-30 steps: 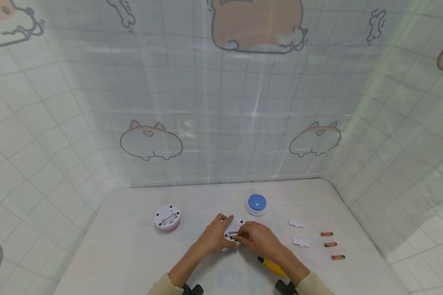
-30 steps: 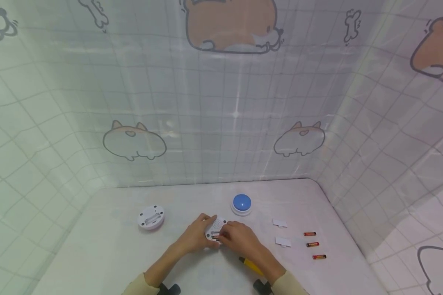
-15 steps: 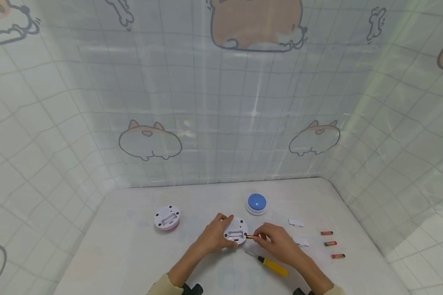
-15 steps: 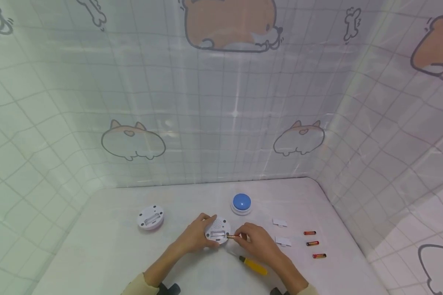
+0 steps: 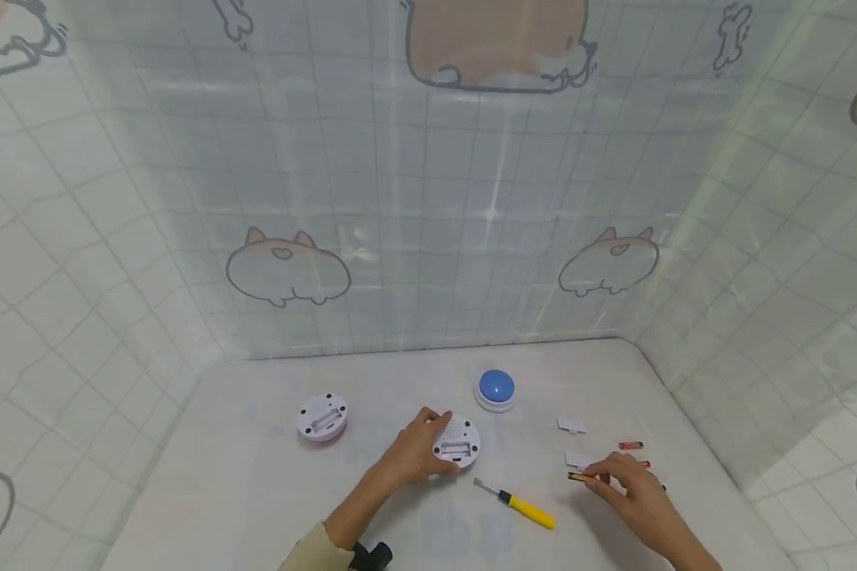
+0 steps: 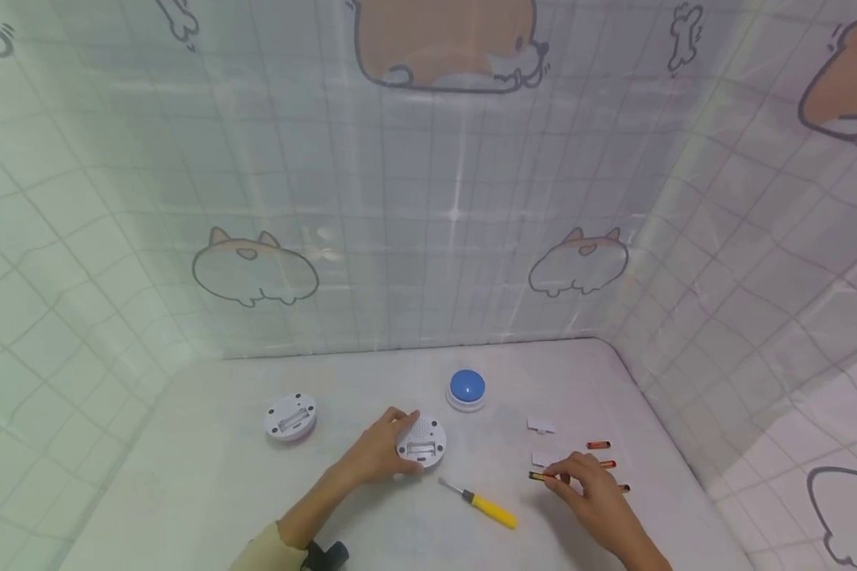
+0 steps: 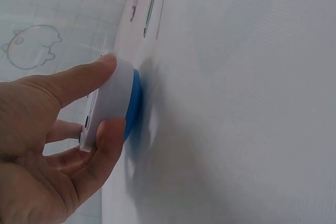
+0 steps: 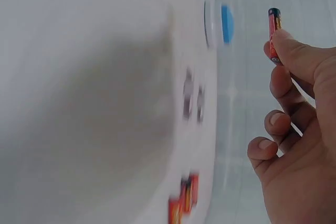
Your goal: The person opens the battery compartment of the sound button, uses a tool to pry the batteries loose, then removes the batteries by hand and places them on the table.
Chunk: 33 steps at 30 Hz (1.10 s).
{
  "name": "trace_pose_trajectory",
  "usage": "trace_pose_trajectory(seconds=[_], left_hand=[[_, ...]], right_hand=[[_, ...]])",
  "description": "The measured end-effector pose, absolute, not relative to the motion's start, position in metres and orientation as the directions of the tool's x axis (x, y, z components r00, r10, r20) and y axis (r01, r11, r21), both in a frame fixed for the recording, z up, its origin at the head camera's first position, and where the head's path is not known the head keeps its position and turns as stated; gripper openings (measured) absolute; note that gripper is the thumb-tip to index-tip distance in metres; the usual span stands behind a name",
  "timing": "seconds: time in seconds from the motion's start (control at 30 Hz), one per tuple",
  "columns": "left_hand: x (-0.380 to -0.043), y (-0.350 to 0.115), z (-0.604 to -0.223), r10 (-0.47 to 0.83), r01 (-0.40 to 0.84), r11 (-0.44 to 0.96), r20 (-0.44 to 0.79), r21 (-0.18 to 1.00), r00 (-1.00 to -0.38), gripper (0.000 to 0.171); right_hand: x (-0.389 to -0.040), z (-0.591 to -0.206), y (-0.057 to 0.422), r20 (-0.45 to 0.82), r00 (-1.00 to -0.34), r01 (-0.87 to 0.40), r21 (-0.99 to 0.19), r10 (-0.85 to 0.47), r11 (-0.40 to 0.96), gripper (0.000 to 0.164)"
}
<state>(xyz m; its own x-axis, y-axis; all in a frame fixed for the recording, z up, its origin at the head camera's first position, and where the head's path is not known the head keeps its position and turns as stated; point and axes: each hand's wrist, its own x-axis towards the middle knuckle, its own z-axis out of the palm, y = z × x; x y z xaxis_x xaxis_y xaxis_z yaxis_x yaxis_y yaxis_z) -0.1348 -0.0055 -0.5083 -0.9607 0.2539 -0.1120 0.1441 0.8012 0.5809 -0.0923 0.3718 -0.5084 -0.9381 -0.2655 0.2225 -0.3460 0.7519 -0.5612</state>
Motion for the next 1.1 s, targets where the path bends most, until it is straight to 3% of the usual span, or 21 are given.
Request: trace_pose_trajectory(seconds=[0.17,0.4,0.63,1.1], left_hand=[[-0.137,-0.007,-0.512,0.256,0.150,0.802,-0.106,0.578,-0.961,0.094],[-0.138,-0.009,-0.514,0.264,0.155,0.790,-0.102,0.593,-0.959,0.093],[-0.141,-0.011,-0.515,0.271,0.163,0.790,-0.097,0.592,-0.958,0.094],[-0.169,-0.047,-0.517,0.119,0.070,0.821,-0.049,0.567,-0.992,0.095]], right_hand=[[-0.077,-0.512,0.401,0.239,-0.950,-0.300,-0.523,-0.201,0.798,0.016],[-0.064,-0.515,0.432,0.135,-0.984,-0.172,-0.513,-0.119,0.841,0.011],[-0.061,-0.525,0.462,0.087,-0.992,-0.126,-0.509,-0.094,0.852,0.006],[-0.065,-0.536,0.489,-0.106,-0.992,-0.018,-0.460,-0.075,0.888,0.006]])
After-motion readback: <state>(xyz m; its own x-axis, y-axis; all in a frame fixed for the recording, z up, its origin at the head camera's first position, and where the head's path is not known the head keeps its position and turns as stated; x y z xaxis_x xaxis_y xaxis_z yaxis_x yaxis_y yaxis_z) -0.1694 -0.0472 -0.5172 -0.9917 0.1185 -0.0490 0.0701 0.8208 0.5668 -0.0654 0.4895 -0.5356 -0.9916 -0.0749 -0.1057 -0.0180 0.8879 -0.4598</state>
